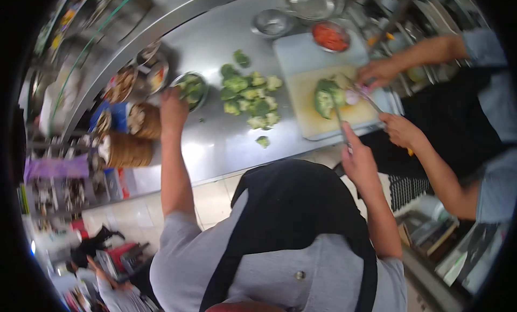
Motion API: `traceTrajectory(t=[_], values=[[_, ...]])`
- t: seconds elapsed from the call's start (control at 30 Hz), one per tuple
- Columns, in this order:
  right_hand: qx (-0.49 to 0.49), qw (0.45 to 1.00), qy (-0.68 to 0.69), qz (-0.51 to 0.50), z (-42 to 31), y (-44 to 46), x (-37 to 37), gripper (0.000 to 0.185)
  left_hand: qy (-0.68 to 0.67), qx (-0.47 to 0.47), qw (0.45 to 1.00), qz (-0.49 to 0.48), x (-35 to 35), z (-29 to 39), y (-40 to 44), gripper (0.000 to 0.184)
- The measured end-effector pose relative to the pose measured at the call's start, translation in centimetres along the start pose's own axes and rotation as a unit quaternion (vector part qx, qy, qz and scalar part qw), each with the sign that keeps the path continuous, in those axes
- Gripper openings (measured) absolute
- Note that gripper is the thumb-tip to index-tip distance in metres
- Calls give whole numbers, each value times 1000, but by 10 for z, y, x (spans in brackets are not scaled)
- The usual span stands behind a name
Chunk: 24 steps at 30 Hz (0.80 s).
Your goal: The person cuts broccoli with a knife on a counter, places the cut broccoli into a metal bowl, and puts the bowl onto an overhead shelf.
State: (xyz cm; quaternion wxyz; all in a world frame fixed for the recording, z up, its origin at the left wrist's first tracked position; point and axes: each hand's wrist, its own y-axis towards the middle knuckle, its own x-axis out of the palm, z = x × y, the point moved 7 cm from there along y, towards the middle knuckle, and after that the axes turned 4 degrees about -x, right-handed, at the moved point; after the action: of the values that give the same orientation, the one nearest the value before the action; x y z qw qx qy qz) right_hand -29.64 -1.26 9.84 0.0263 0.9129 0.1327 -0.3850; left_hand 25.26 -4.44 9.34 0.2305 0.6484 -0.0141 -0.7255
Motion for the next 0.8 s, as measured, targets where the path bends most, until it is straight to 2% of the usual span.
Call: traceTrajectory(t=[0.07, 0.13, 0.17, 0.23, 0.3, 0.33, 0.4, 0.43, 0.6, 0.67, 0.7, 0.77, 0.8], values=[[24, 1000, -13, -12, 1, -4, 0, 64, -80, 46, 992, 87, -14, 63, -2, 41], [27, 999, 9, -18, -5, -9, 0, 64, -219, 110, 968, 58, -3, 144, -12, 43], [-23, 999, -29, 0, 1, -11, 5, 64, -350, 58, 933, -64, 25, 180, -17, 45], [-7, 999, -34, -14, -9, -13, -4, 63, -457, 28, 857, -235, 62, 260, -32, 54], [-6, 999, -31, -39, -14, -14, -4, 60, -468, 53, 823, -316, 102, 311, -31, 64], [-2, 999, -30, -35, -15, -13, -2, 60, -468, 57, 822, -320, 117, 319, -20, 64], [10, 999, -24, -33, -16, -15, -5, 61, -604, 35, 637, -477, 136, 352, -19, 72], [14, 999, -24, -26, -17, -16, -10, 61, -594, 9, 625, -506, 139, 353, -17, 68], [24, 999, 3, -31, -13, -39, -16, 62, -579, 18, 651, -491, 127, 354, -21, 50], [27, 999, 15, -39, -7, -46, -20, 62, -499, 73, 749, -430, 118, 350, -21, 48], [29, 998, 22, -48, -5, -48, -21, 62, -497, 75, 750, -430, 117, 350, -27, 48], [26, 998, 32, -50, -6, -49, -25, 62, -544, 67, 770, -327, 108, 344, -36, 51], [24, 997, 39, -55, -6, -49, -26, 62, -541, 69, 771, -328, 106, 343, -45, 51]])
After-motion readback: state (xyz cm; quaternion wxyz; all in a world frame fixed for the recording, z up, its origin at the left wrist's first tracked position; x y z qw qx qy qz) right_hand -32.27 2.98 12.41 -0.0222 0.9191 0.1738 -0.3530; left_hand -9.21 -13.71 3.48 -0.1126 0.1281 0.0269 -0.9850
